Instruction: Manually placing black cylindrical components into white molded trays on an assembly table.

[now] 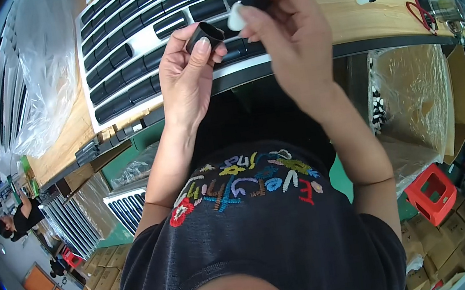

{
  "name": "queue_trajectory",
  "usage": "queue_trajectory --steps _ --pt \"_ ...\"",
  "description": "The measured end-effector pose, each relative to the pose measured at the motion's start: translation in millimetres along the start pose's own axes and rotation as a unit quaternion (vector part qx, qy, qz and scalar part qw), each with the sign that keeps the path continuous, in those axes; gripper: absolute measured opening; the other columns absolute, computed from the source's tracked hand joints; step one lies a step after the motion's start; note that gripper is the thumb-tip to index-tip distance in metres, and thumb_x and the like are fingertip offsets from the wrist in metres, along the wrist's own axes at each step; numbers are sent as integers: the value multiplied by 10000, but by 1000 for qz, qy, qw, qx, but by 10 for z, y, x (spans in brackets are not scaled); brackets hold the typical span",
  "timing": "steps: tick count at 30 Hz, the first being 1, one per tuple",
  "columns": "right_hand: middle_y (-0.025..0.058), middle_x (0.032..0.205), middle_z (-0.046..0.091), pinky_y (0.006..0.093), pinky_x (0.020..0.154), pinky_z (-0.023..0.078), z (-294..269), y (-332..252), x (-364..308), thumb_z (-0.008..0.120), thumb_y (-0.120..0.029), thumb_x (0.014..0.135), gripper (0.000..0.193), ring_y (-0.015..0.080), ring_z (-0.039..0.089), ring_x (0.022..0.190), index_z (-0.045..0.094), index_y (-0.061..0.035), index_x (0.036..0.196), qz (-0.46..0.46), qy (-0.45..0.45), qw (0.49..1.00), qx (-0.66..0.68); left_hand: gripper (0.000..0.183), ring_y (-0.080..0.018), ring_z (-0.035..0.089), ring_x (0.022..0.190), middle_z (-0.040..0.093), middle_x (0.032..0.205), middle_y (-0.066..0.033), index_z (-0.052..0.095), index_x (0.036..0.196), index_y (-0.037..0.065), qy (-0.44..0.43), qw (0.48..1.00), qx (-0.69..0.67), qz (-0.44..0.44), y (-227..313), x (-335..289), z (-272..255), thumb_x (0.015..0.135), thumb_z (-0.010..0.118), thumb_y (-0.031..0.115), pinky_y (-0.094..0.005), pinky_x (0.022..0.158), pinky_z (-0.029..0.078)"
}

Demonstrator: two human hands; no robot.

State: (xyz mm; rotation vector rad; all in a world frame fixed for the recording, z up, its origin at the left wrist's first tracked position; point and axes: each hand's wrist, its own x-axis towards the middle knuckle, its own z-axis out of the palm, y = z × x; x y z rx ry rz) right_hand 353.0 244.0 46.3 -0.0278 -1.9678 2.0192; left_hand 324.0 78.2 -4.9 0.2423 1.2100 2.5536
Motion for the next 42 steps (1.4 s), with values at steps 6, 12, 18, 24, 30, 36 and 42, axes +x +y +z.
queue_trajectory --steps 6,12,18,24,30,36,42 --pt "94 1067 650 217 843 496 154 129 -103 681 43 890 190 101 627 938 587 9 1052 -87 13 996 -6 243 -138 661 875 647 998 -92 504 1197 23 -20 999 -36 -8 0 -49 90 975 596 59 -251 787 535" --pt "114 1081 653 228 833 485 175 79 -206 677 59 880 130 124 622 935 638 29 1000 -113 2 991 -79 238 -128 660 878 651 994 -91 502 1191 24 -41 999 -23 4 55 -127 49 976 598 63 -239 776 534" --pt "98 1100 661 238 835 450 53 -90 -207 543 -123 998 211 111 596 944 662 51 991 -68 -56 983 -158 242 -118 660 825 649 996 -86 510 1174 20 -39 999 25 -17 115 -183 39 968 620 84 -230 723 531" --pt "43 1076 709 263 895 416 148 -175 202 373 -323 1059 418 112 618 996 671 -41 1137 126 -122 979 -104 234 -96 646 802 627 966 -70 511 1155 18 -106 990 51 -76 171 -289 188 955 628 57 -208 683 507" --pt "145 960 726 295 838 528 200 -39 21 341 -397 1069 478 175 696 858 632 -25 1149 245 -111 960 73 203 -85 568 789 568 960 -56 455 1122 27 -101 983 142 -54 255 -434 371 958 564 -21 -217 723 479" --pt "143 929 727 265 784 529 309 -124 -103 354 -404 1066 461 166 699 838 618 -28 1096 233 -75 967 77 218 -95 546 803 547 989 -70 424 1129 18 -73 986 148 -14 189 -568 435 958 545 -41 -231 734 488" --pt "57 946 691 234 770 479 283 116 34 439 -338 1055 355 108 641 848 629 -40 1077 135 -26 991 8 205 -91 557 797 545 962 -61 456 1144 18 -40 988 145 -41 215 -354 310 966 548 -18 -224 716 477"
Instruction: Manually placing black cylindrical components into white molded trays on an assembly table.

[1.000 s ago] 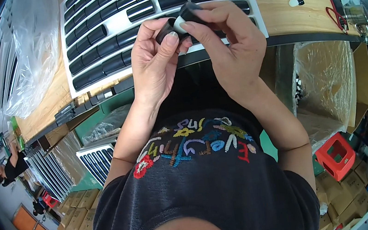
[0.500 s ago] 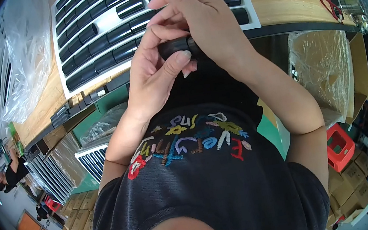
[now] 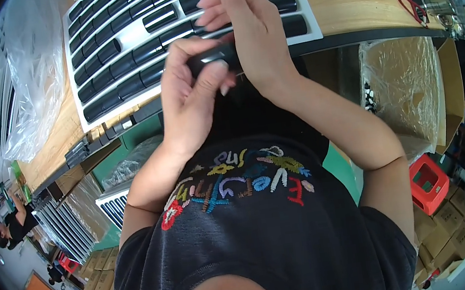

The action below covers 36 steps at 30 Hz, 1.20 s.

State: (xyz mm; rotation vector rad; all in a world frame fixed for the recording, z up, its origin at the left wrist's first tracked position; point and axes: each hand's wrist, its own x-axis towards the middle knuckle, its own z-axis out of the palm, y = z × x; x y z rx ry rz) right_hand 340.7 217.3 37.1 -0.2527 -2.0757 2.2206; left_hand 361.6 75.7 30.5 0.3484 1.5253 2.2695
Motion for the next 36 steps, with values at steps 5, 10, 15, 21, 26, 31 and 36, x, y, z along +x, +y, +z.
queue_trajectory --steps 5,10,15,21,26,31,36 --pt "-5 946 636 203 741 450 -156 7 -215 631 -136 958 244 51 567 842 629 -22 1173 -21 -54 997 -50 473 -154 582 887 478 1113 -122 244 1319 70 -58 992 106 19 28 223 -273 951 507 -69 -284 789 530" --pt "77 986 671 217 720 494 -1241 179 414 706 -119 911 321 90 620 808 601 32 1174 -134 156 952 -227 401 -317 523 1020 500 1068 -124 562 1170 142 38 716 672 185 438 502 -1383 835 609 -73 -445 849 442" --pt "88 939 693 215 713 531 -1596 415 682 740 -151 888 311 108 660 780 619 29 1112 -87 164 945 -270 340 -311 495 1005 492 1054 -114 605 1149 211 -50 612 781 115 586 535 -1928 874 603 11 -431 832 400" --pt "23 770 680 191 669 494 -1462 328 665 762 -230 870 246 78 631 689 708 5 920 -44 151 944 -290 211 -313 494 985 524 1023 -111 528 1012 80 -27 625 766 150 596 586 -1860 848 603 -29 -420 842 380" --pt "-9 748 632 245 673 423 -1435 418 714 730 -314 884 293 74 531 705 752 -23 912 -60 173 928 -324 242 -223 593 951 544 1136 -135 429 1132 14 71 855 481 178 392 519 -1489 939 554 -61 -328 871 484" --pt "52 822 655 265 761 458 -1220 516 711 688 -278 908 262 146 597 791 756 -35 979 -49 117 891 -436 339 -146 619 817 601 1085 -135 406 1188 27 50 959 215 179 216 466 -788 927 614 -36 -273 740 541" --pt "80 810 697 330 723 494 -2039 504 1257 703 -349 881 308 182 661 773 763 -60 968 -53 247 870 -423 237 -86 614 769 665 935 -45 608 1134 13 51 997 -39 31 11 354 -451 914 687 45 -208 714 502"
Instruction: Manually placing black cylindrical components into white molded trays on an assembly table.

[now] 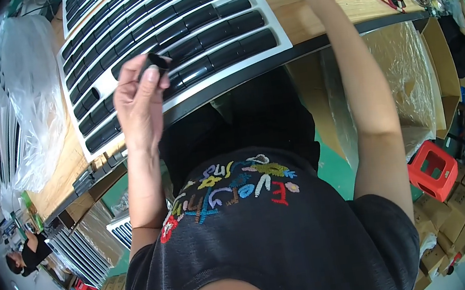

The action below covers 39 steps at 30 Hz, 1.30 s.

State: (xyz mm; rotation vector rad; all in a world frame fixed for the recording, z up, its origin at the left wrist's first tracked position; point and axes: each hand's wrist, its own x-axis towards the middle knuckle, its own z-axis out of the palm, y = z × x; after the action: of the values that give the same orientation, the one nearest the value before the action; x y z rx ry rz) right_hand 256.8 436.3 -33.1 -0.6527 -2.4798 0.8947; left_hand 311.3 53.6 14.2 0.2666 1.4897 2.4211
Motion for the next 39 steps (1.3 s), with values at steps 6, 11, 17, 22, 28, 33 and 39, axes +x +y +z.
queue_trajectory --steps 6,11,17,22,28,33,39 --pt "18 738 648 257 641 452 -6 1 16 744 -354 860 346 97 575 686 708 -10 867 -85 -22 996 -1 227 -105 647 786 671 911 -56 577 1197 35 -39 997 -46 -54 -234 47 183 984 602 110 -215 711 498" --pt "-34 807 534 193 670 390 -416 -1194 -1201 679 -200 931 193 39 487 732 606 -26 895 -73 -257 926 267 244 -130 634 831 652 967 -80 574 1204 26 -51 996 -41 -54 -288 70 130 993 596 146 -253 754 511" --pt "-12 893 476 196 675 388 -443 -1357 -1410 659 -121 940 171 47 486 737 543 -18 867 -136 -294 909 263 243 -89 632 778 645 860 -44 557 1187 25 -79 996 5 -30 -228 64 228 988 608 154 -208 707 487" --pt "-31 801 493 193 646 379 -467 -1489 -1514 650 -119 946 166 38 479 705 543 -28 857 -140 -333 906 223 241 -77 616 771 625 868 -33 548 1179 22 -100 993 63 -16 -160 5 246 998 592 175 -211 701 481" --pt "-34 699 521 179 550 379 -526 -1659 -1652 632 -127 961 165 23 480 628 552 -49 840 -58 -390 886 244 211 -76 590 787 586 893 -35 500 1174 27 -104 993 49 -36 -36 -144 250 1017 551 159 -213 705 484" --pt "-24 676 530 181 515 374 -592 -1703 -1632 624 -133 967 198 21 478 578 530 -49 814 -48 -426 869 247 196 -73 568 776 564 909 -32 478 1169 32 -113 991 56 -44 41 -229 266 1017 543 137 -216 701 478" --pt "-10 657 540 177 495 366 -614 -1605 -1680 631 -146 964 242 19 485 566 491 -57 788 -35 -476 843 249 144 -91 508 736 504 912 -46 478 1122 19 -159 966 206 -6 62 -281 274 996 536 61 -223 659 439"
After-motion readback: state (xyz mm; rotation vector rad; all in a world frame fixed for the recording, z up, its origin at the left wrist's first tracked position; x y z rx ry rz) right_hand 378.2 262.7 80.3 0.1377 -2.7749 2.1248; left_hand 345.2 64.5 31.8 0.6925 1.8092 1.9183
